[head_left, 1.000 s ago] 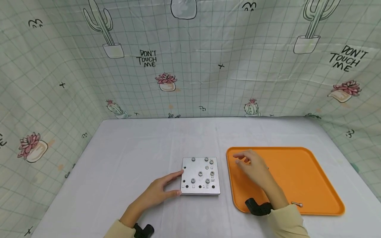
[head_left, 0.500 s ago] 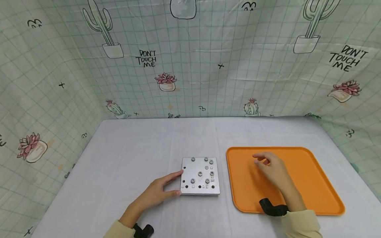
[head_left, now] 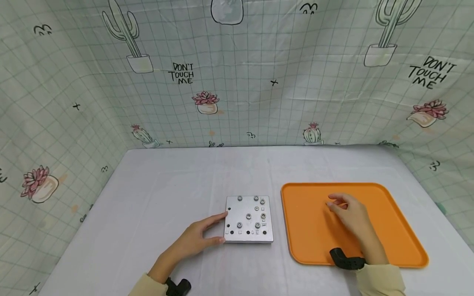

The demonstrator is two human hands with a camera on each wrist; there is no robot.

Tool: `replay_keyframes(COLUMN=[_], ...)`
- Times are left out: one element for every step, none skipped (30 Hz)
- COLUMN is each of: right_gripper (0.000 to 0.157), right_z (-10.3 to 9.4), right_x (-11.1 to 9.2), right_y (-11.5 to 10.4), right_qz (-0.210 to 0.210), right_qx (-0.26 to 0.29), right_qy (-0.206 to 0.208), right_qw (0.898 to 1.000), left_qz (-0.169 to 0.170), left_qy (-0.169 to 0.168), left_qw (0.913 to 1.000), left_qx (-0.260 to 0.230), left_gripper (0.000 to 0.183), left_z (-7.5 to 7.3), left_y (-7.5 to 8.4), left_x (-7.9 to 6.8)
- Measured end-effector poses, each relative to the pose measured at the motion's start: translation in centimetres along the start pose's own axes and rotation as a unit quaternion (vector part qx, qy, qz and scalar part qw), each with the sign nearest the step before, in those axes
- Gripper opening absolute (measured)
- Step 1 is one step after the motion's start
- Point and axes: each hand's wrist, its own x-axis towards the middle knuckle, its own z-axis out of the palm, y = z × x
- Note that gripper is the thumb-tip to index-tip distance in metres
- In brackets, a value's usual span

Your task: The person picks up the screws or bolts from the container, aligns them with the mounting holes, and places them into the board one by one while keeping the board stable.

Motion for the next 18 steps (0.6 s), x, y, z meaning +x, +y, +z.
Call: replay_keyframes(right_gripper=[0.037,0.038,0.04,0.041,0.041,0.041,0.041,0.041,0.041,0.041,0.041,0.041,0.042,0.042,0.042,0.041,0.041,0.04], right_z=[0.0,0.0,0.0,-0.1,-0.1,-0.1,-0.1,-0.1,-0.2,-0.2,-0.2,-0.2,-0.2,-0.2,-0.2,-0.2,-0.2,-0.2], right_x=[0.0,-0.1,-0.1,-0.1,-0.1,-0.1,-0.1,-0.1,0.0,0.0,0.0,0.0,0.0,0.0,0.0,0.0,0.0,0.1], right_y=[0.1,0.2,0.3,0.4,0.4,0.5,0.6,0.6,0.7,0.8,0.8,0.9,1.0,1.0,1.1,1.1,1.2,1.2], right_qz=[0.003,0.006,0.008,0.012,0.014,0.016,0.02,0.023,0.025,0.028,0.03,0.034,0.037,0.038,0.041,0.044,0.047,0.05], right_qx=[0.0,0.001,0.002,0.001,-0.001,-0.002,-0.002,-0.003,-0.003,-0.004,-0.004,-0.005,-0.005,-0.009,-0.009,-0.011,-0.012,-0.014], right_qy=[-0.002,-0.005,-0.007,-0.009,-0.011,-0.013,-0.015,-0.017,-0.018,-0.02,-0.021,-0.023,-0.026,-0.028,-0.032,-0.035,-0.037,-0.039], right_qw=[1.0,1.0,1.0,1.0,1.0,1.0,1.0,1.0,1.0,0.999,0.999,0.999,0.999,0.999,0.999,0.998,0.998,0.998], left_qz=[0.0,0.0,0.001,0.003,0.005,0.006,0.007,0.007,0.009,0.009,0.008,0.007,0.008,0.01,0.011,0.011,0.012,0.012], left_qy=[0.0,0.0,0.0,0.0,0.0,-0.001,-0.001,-0.003,-0.004,-0.004,-0.005,-0.005,-0.005,-0.006,-0.006,-0.006,-0.007,-0.007], left_qw=[1.0,1.0,1.0,1.0,1.0,1.0,0.9999,0.9999,0.9999,0.9999,0.9999,0.9999,0.9999,0.9998,0.9998,0.9998,0.9998,0.9998], left_qx=[0.0,0.0,0.001,0.003,0.005,0.006,0.007,0.008,0.01,0.011,0.011,0.013,0.014,0.015,0.015,0.015,0.015,0.014], left_gripper=[0.064,0.064,0.064,0.064,0.064,0.064,0.064,0.064,0.064,0.063,0.063,0.063,0.063,0.063,0.063,0.063,0.063,0.063], left_z=[0.0,0.0,-0.1,-0.1,-0.1,-0.1,-0.1,-0.2,-0.2,-0.2,-0.2,-0.2,-0.2,-0.2,-0.2,-0.2,-0.2,-0.2], left_y=[0.0,0.0,0.0,0.0,0.0,0.0,0.0,0.0,0.0,0.0,0.1,0.1,0.1,0.2,0.2,0.2,0.2,0.3], left_x=[0.0,0.0,0.0,0.0,0.1,0.1,0.1,0.1,0.1,0.1,0.2,0.2,0.2,0.2,0.3,0.3,0.3,0.3])
